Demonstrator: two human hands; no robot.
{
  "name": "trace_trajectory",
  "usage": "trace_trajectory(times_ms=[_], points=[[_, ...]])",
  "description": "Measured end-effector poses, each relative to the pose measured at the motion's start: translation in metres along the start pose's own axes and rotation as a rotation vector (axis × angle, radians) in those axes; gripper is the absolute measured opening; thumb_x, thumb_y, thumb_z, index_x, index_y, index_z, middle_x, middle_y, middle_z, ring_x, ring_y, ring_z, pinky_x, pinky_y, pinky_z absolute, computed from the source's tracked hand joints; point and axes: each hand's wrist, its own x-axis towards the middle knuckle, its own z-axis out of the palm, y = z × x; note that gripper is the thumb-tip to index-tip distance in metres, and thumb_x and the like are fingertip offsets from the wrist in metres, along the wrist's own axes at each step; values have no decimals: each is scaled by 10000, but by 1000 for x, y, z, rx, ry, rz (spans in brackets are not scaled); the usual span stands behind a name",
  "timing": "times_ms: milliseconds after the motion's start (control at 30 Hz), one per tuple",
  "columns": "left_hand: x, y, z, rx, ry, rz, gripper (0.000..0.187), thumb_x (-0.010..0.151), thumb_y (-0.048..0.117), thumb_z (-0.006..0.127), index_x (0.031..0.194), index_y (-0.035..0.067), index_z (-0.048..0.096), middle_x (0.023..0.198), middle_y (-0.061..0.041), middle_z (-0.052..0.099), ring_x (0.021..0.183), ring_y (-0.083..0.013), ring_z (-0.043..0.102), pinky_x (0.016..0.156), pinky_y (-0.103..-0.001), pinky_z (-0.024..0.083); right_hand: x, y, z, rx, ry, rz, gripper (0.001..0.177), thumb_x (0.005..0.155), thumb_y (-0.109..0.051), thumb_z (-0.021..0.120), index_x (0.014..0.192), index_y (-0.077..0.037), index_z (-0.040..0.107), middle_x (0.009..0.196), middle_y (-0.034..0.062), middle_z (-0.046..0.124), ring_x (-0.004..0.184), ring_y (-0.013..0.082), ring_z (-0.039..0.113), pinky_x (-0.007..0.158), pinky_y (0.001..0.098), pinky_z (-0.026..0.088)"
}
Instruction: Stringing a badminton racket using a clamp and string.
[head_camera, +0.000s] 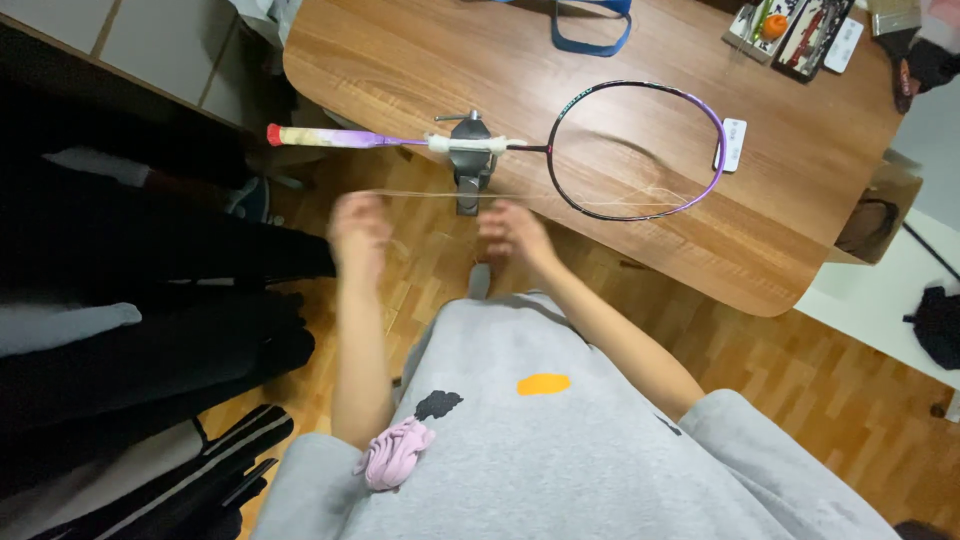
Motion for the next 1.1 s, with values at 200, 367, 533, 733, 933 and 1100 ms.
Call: trace_trajectory(times_ms=[200, 367, 533, 733, 933, 1100], points=[[38, -32, -193, 533, 843, 605, 173, 923, 122, 514, 954, 102, 684, 854, -30, 613, 769, -168, 581, 706, -340, 483, 39, 57, -97, 737, -356, -386, 213, 1207, -137, 436, 1212, 26, 574, 946, 100, 596, 822, 238, 600, 736, 365, 495], [2, -63, -81, 1184, 272, 337, 259, 1005, 168, 517, 1088, 95, 751, 1062, -119, 739, 964, -276, 689, 838, -418, 539, -22, 8, 19, -577, -258, -191, 261, 829, 46, 504, 1028, -31, 655, 932, 56, 625, 873, 246, 577, 778, 368, 451], [-50, -50, 82, 515, -758, -426, 356, 959, 51, 548, 1295, 65, 666, 992, -60, 695, 868, -145, 662, 746, -265, 542, -38, 24, 59, -1035, -856, -260, 148, 871, 7, 597, 987, -38, 679, 940, 89, 703, 922, 234, 670, 828, 364, 528], [-1, -14, 10, 173, -281, -224, 306, 768, -115, 551, 979, 88, 640, 871, 7, 641, 687, -127, 602, 591, -284, 521, -33, -7, 43, -975, -444, -357, 251, 961, -134, 637, 1197, -47, 633, 1119, 118, 671, 980, 259, 677, 858, 376, 541], [24, 24, -158, -194, 442, -7, 270, 917, 14, 464, 1062, 143, 652, 671, 31, 422, 523, -103, 355, 511, -288, 346, -11, -15, -20, 283, 182, -97, 376, 1064, -393, 492, 1304, -109, 551, 1218, 19, 701, 762, 127, 629, 500, 198, 396], [42, -46, -251, 1681, 418, 60, 431, 1064, 354, 531, 936, 20, 771, 939, -200, 745, 854, -358, 706, 763, -493, 528, 10, 38, -44, -90, 206, -44, 123, 1077, -157, 528, 1053, -95, 631, 780, 24, 538, 562, 147, 448, 427, 266, 313]])
